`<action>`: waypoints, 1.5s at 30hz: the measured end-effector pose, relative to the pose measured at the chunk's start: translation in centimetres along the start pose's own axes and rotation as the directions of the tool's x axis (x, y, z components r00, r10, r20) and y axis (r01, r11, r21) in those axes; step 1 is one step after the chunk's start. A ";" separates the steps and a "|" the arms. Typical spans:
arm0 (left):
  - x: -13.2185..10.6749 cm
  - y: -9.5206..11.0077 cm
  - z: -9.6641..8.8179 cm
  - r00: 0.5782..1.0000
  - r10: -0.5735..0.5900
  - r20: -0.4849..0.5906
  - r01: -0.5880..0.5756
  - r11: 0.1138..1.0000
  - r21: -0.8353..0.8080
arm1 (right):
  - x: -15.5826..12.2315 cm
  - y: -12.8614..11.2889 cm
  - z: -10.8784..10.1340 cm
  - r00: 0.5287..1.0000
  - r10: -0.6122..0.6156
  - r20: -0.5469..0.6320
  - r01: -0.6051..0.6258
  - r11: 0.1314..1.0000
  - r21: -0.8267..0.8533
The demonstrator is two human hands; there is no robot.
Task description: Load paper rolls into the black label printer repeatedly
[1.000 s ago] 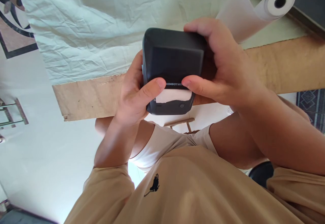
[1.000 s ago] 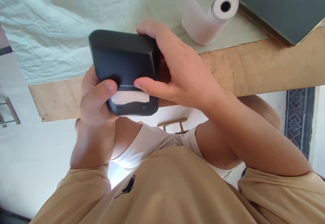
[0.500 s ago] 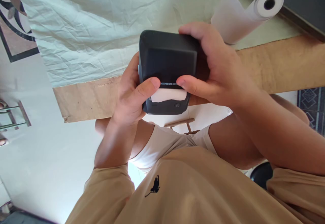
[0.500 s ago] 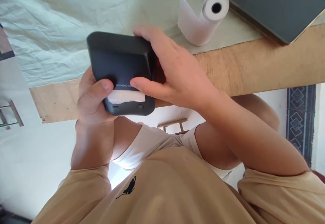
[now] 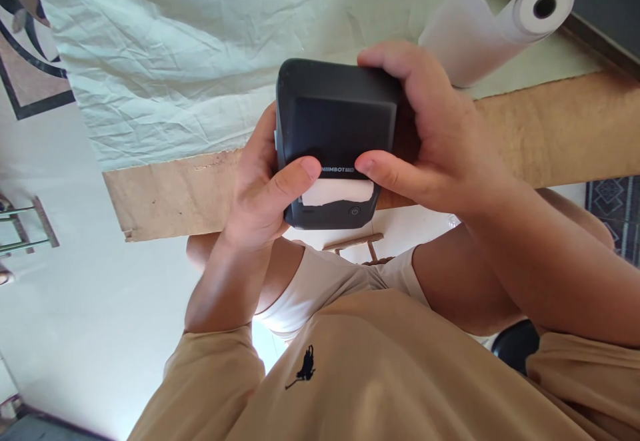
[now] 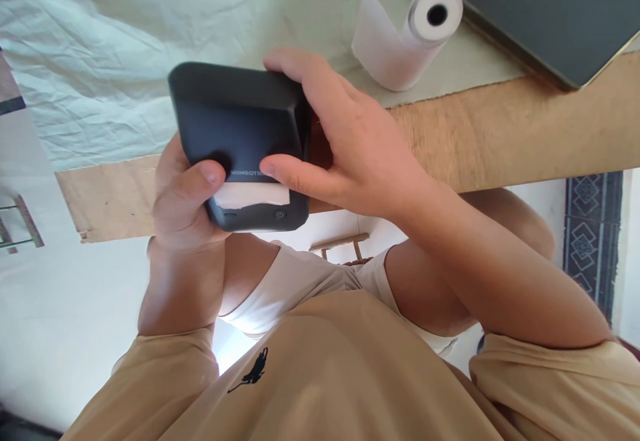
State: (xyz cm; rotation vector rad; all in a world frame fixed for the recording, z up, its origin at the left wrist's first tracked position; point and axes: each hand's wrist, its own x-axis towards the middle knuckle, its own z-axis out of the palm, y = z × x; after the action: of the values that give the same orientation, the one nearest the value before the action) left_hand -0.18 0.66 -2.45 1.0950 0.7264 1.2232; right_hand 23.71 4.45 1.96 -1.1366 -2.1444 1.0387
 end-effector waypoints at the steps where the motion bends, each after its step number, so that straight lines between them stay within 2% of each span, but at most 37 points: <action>1: -0.1 1.1 0.6 0.987 -0.152 -0.049 0.154 0.987 0.043 | 0.1 0.0 0.0 1.000 0.011 -0.002 -0.011 1.000 0.008; 3: 0.2 2.9 2.0 0.985 -0.121 -0.122 0.124 0.992 0.013 | 0.1 -0.1 -0.1 1.000 0.025 -0.004 -0.025 1.000 0.018; 5: 1.2 3.8 3.2 0.984 -0.085 -0.159 0.084 0.996 -0.015 | 0.2 -0.1 -0.1 1.000 0.018 -0.002 -0.018 1.000 0.016; 9: 3.2 3.5 4.3 0.983 -0.072 -0.170 0.071 0.997 -0.012 | 0.1 -0.1 -0.1 1.000 0.011 -0.005 -0.011 1.000 0.012; 13: 2.4 3.1 3.7 0.984 -0.083 -0.158 0.084 0.996 -0.001 | 0.1 -0.2 -0.2 0.999 0.043 -0.005 -0.042 0.999 0.020; 17: 0.6 3.5 2.5 0.951 -0.256 -0.175 0.261 0.965 0.009 | 0.1 -0.3 -0.2 0.999 0.045 -0.011 -0.045 0.999 0.029; 19: 0.4 3.7 2.2 0.931 -0.310 -0.190 0.314 0.949 -0.011 | 0.1 -0.3 -0.1 0.999 0.035 -0.013 -0.035 0.999 0.024; 28: 0.6 3.5 2.2 0.926 -0.315 -0.207 0.316 0.948 -0.030 | 0.1 -0.1 0.0 1.000 0.008 -0.011 -0.008 1.000 0.024; 35: 0.2 3.3 1.9 0.936 -0.308 -0.171 0.310 0.951 -0.018 | 0.1 -0.3 -0.1 0.999 0.046 0.005 -0.046 0.998 0.031; 41: 0.1 3.4 2.1 0.921 -0.367 -0.134 0.348 0.926 -0.144 | 0.0 -0.2 -0.1 0.999 0.039 -0.002 -0.039 0.999 0.020; 45: 0.1 3.3 2.3 0.920 -0.372 -0.126 0.350 0.922 -0.163 | -0.2 0.2 -0.1 1.000 -0.002 0.009 0.002 1.000 -0.015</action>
State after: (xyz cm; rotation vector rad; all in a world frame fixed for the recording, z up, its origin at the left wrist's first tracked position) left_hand 0.78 0.11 1.41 0.7167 0.9052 1.0274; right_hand 23.99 4.40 1.85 -1.1384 -2.1630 1.0303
